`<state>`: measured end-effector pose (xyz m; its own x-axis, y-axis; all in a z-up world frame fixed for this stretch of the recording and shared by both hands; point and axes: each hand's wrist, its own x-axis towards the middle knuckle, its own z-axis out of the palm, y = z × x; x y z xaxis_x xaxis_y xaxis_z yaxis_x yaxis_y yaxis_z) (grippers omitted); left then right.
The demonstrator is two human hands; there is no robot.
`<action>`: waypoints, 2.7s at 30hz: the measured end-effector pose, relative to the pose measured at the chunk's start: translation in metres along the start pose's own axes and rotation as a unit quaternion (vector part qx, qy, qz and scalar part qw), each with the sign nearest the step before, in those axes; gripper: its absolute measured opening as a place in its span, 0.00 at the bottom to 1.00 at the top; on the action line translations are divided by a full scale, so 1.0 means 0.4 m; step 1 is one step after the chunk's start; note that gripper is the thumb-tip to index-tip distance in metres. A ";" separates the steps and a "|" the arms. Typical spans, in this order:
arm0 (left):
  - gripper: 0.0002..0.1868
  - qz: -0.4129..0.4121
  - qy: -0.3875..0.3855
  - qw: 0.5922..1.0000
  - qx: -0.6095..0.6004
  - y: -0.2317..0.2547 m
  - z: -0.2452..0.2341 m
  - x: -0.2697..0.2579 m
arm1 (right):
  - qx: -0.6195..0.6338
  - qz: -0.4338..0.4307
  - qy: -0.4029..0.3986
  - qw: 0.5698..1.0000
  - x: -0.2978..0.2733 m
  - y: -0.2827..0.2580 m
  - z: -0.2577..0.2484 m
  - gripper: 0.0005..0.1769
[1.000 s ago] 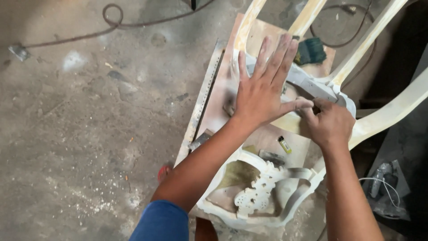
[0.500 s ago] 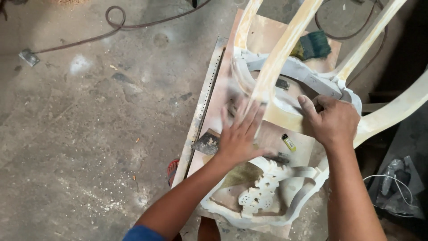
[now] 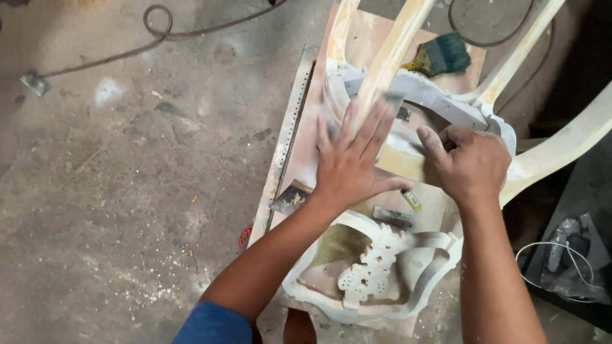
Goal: The person sands the legs and frame of a white wooden chair using a sanding block. They work on the chair legs and the central frame, smoothing the surface by hand.
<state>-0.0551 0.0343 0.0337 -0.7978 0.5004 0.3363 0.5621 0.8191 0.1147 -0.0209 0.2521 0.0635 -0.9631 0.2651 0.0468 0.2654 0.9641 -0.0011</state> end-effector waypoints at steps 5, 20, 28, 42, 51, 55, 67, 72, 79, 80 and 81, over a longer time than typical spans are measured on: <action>0.72 0.016 -0.111 0.993 0.019 0.001 0.031 -0.101 | 0.033 0.001 0.011 0.999 -0.007 0.016 -0.001 0.40; 0.31 -0.008 0.108 0.894 -0.434 -0.100 0.017 -0.070 | 0.059 0.074 -0.050 0.994 -0.004 0.034 -0.015 0.42; 0.39 0.017 0.163 0.914 -0.371 -0.084 0.055 -0.150 | 0.056 0.080 -0.055 0.994 -0.004 0.030 -0.017 0.42; 0.36 0.023 0.057 0.942 -0.330 -0.071 0.082 -0.142 | 0.038 0.061 -0.033 0.997 -0.005 0.039 0.004 0.43; 0.45 0.026 -0.138 0.985 -0.097 -0.032 0.113 -0.259 | 0.028 0.048 -0.027 0.998 -0.008 0.033 0.002 0.43; 0.49 0.032 -0.208 0.977 -0.041 0.000 0.048 -0.123 | 0.024 0.060 -0.033 0.997 -0.010 0.034 0.003 0.42; 0.49 0.043 -0.102 0.993 0.044 0.019 0.009 -0.047 | 0.003 0.043 -0.015 0.999 -0.013 0.015 0.002 0.41; 0.49 0.028 -0.175 0.984 -0.022 0.006 0.091 -0.180 | 0.015 0.055 -0.023 0.998 -0.008 -0.001 0.005 0.37; 0.52 0.011 -0.113 0.992 0.046 -0.006 0.022 -0.063 | 0.024 0.059 -0.031 0.997 -0.006 -0.006 -0.010 0.40; 0.50 0.013 -0.136 0.990 0.033 -0.010 0.046 -0.117 | 0.025 0.064 -0.046 0.997 -0.004 -0.009 -0.013 0.39; 0.48 0.018 -0.158 0.987 0.018 -0.015 0.073 -0.167 | 0.026 0.072 -0.061 0.995 -0.001 -0.010 -0.014 0.38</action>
<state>-0.0116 0.0044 -0.0168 -0.8090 0.5871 0.0296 0.5876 0.8060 0.0723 -0.0214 0.2482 0.0689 -0.9146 0.3965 -0.0796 0.4009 0.9147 -0.0502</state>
